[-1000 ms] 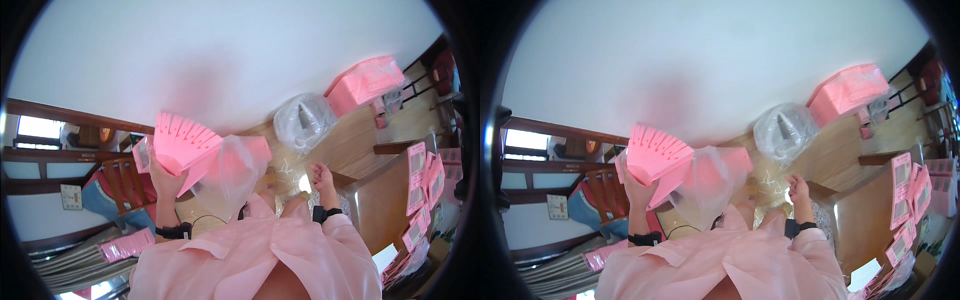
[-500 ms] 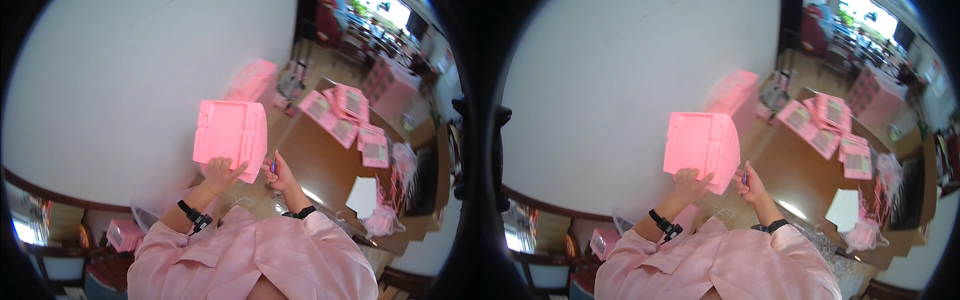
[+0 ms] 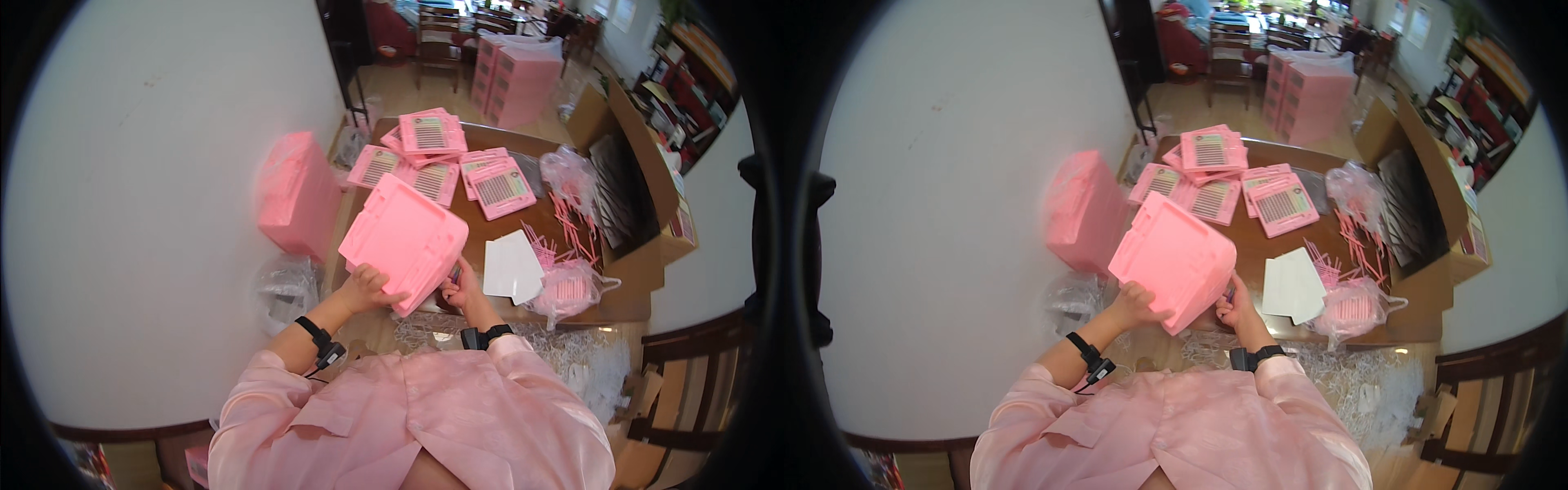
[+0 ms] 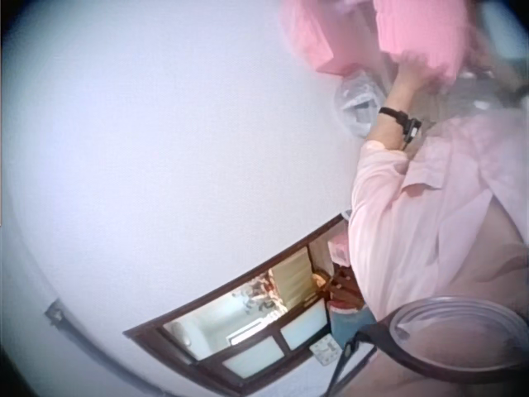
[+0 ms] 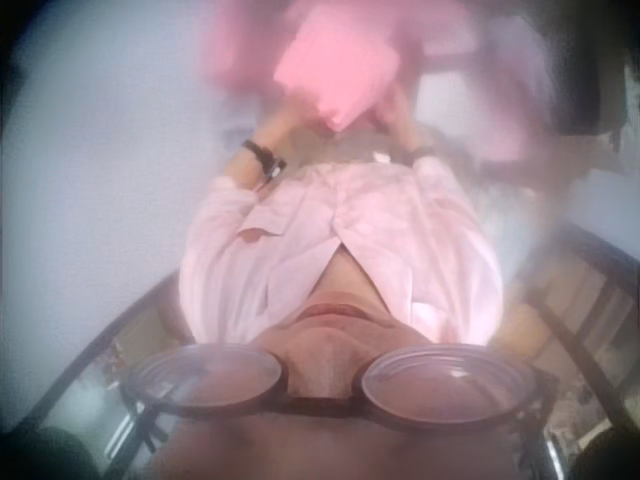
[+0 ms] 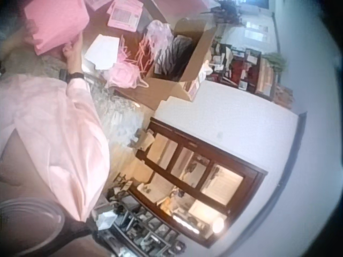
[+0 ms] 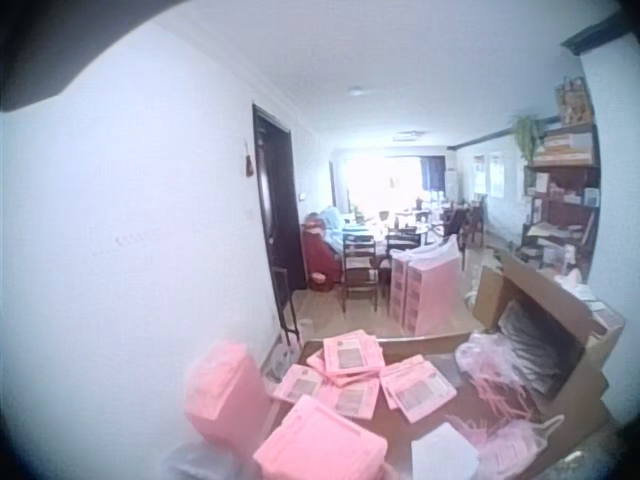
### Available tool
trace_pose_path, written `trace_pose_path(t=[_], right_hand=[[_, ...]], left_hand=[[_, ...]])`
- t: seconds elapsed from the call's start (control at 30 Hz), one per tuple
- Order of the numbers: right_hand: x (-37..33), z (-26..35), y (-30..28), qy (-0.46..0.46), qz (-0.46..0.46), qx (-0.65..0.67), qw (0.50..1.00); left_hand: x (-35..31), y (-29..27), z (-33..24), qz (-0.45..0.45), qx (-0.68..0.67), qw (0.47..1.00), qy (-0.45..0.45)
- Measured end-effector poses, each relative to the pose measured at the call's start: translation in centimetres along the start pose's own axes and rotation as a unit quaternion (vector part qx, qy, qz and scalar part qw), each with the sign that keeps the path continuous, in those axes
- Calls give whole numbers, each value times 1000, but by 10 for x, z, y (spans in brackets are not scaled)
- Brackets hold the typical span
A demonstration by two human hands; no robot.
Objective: The person repeatedly picks up pink paper sheets and white inserts, folds the pink sheets around the inserts, and stacks the finished units on the table. The person handles the items one at a time, occasionally adjusting the stack and retrieving more materials from nearby boxes.
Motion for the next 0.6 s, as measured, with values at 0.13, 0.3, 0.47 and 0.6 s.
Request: trace_pose_path(t=[0.13,0.3,0.47,0.6], right_hand=[[19,6,-38,-52,-1,6,999],[38,1,-78,-113,-29,0,993],[39,16,-119,-311,-202,-197,908],[-18,44,-123,-405,-401,-409,712]], left_hand=[[-3,19,-5,37,-70,993,82],[4,44,31,191,-202,959,52],[-16,86,66,414,-321,851,-44],[14,95,74,312,-320,891,-84]])
Point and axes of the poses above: each hand's wrist, its own x-axis towards the middle knuckle, its own y-axis out of the palm, z = x × y, the point moved 10 cm from there along x, towards the middle knuckle, and after that the axes turned 7 degrees about -y, right-handed, at the moved point
